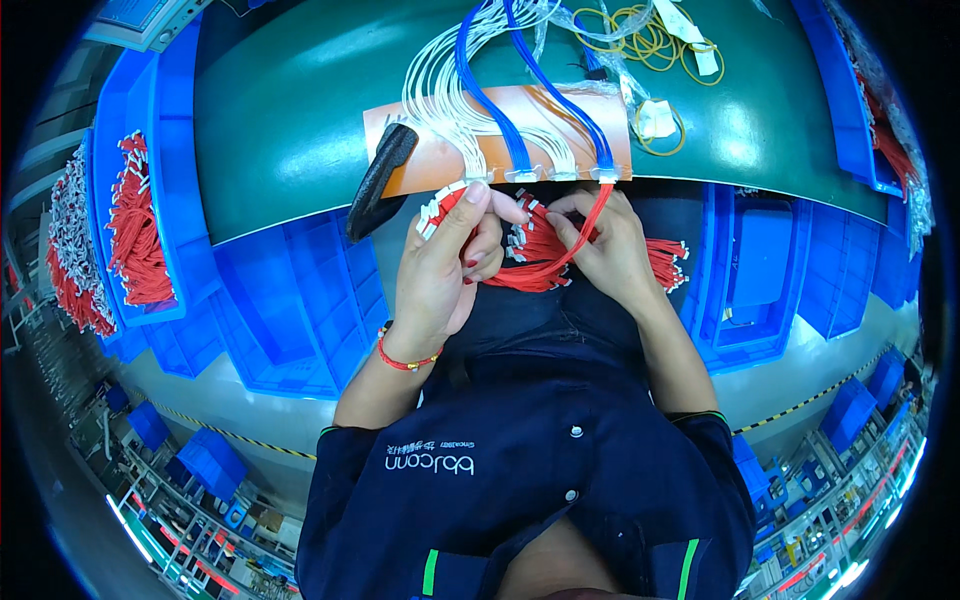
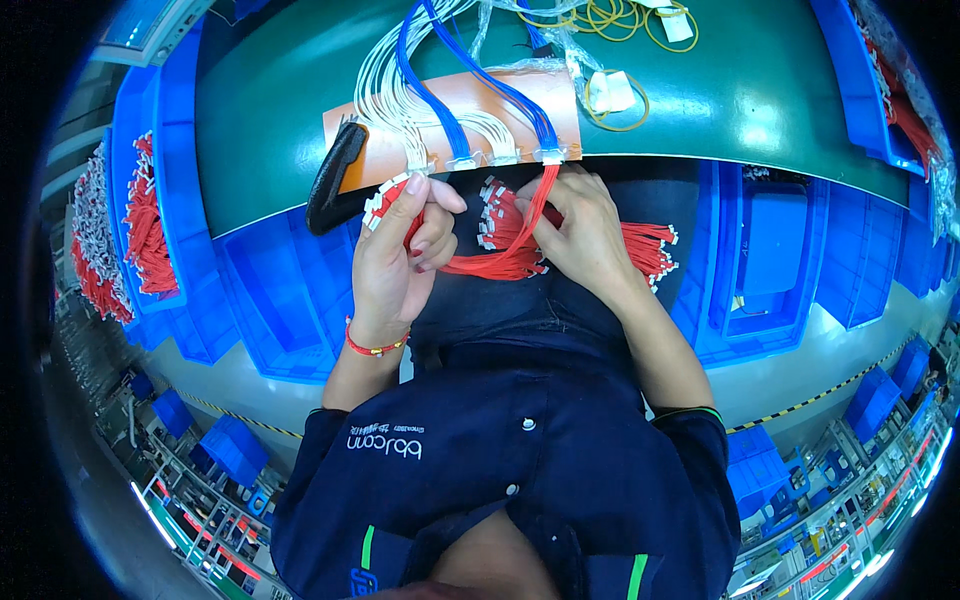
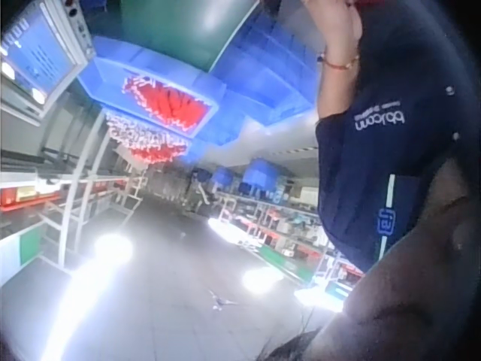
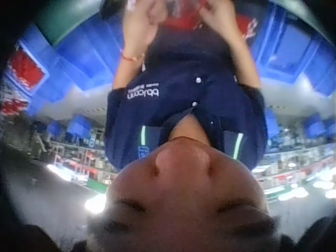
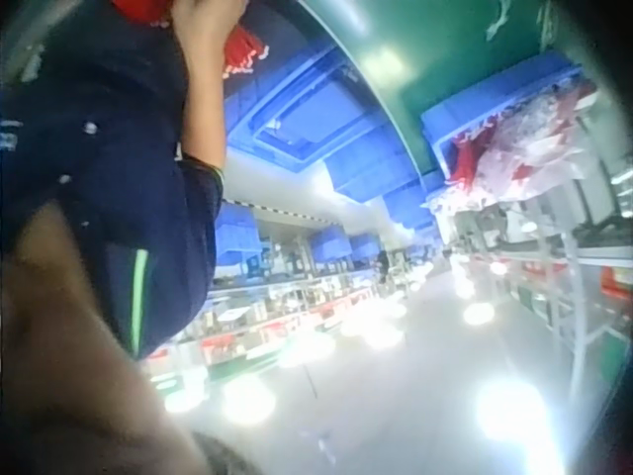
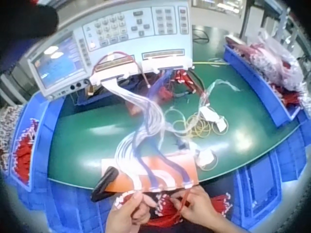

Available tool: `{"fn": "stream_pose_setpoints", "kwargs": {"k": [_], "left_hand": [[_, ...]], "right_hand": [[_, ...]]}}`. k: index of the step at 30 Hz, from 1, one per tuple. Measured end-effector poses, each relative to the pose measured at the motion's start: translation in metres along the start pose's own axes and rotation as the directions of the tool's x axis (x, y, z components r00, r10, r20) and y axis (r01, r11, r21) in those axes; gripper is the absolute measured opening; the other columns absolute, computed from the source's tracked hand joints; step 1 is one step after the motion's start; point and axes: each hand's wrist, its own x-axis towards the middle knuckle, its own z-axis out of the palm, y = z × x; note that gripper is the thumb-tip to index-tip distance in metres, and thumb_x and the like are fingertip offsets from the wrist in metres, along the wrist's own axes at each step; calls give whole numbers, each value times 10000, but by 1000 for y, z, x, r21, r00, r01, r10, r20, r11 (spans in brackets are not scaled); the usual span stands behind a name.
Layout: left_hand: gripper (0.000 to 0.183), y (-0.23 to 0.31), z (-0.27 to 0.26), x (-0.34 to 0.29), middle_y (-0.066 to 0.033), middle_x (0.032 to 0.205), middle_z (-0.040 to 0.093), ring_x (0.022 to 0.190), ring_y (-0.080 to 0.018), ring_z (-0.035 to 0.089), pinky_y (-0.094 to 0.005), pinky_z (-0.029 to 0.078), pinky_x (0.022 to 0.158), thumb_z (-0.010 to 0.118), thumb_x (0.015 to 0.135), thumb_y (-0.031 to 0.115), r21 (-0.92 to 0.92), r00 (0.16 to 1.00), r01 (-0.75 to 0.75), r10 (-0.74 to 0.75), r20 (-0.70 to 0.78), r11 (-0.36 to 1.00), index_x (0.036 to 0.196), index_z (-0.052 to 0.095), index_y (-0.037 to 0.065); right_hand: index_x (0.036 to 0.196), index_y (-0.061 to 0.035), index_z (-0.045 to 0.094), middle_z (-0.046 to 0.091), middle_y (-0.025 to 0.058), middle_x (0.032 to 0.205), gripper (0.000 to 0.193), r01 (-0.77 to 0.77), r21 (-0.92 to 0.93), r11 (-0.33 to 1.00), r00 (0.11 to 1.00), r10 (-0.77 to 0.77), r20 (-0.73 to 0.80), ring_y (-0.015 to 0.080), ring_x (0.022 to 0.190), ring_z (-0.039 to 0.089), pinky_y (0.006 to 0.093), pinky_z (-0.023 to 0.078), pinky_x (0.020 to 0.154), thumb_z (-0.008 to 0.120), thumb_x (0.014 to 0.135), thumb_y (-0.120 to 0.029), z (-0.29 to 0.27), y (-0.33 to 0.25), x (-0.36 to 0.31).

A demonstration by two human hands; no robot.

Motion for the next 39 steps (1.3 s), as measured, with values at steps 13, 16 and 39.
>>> {"fn": "stream_pose_setpoints", "kwargs": {"k": [13,16,39], "left_hand": [[397,-9,1,-19,64,553,326,468,-39,262,-235,205,445,444,1071,262,-179,921,318,-260,289,931,829,603,-10],[393,-10,1,-23,67,533,316,447,-40,252,-240,196,427,449,1064,259,-143,826,478,-389,408,866,811,584,-10],[297,-7,0,-6,38,657,440,496,-10,294,-208,220,437,518,1028,190,96,974,-138,153,-170,986,967,683,-50]], "right_hand": [[924,26,624,648,95,863,71,97,365,926,987,-44,-152,198,794,637,297,491,719,661,864,35,-21,-19,-7],[981,33,606,651,72,858,64,-50,620,783,995,91,-36,121,738,617,257,485,673,625,926,6,-20,-24,-14],[1027,8,627,561,8,777,99,-452,591,668,888,279,364,44,643,534,201,432,567,631,940,-39,-70,-11,-34]]}}
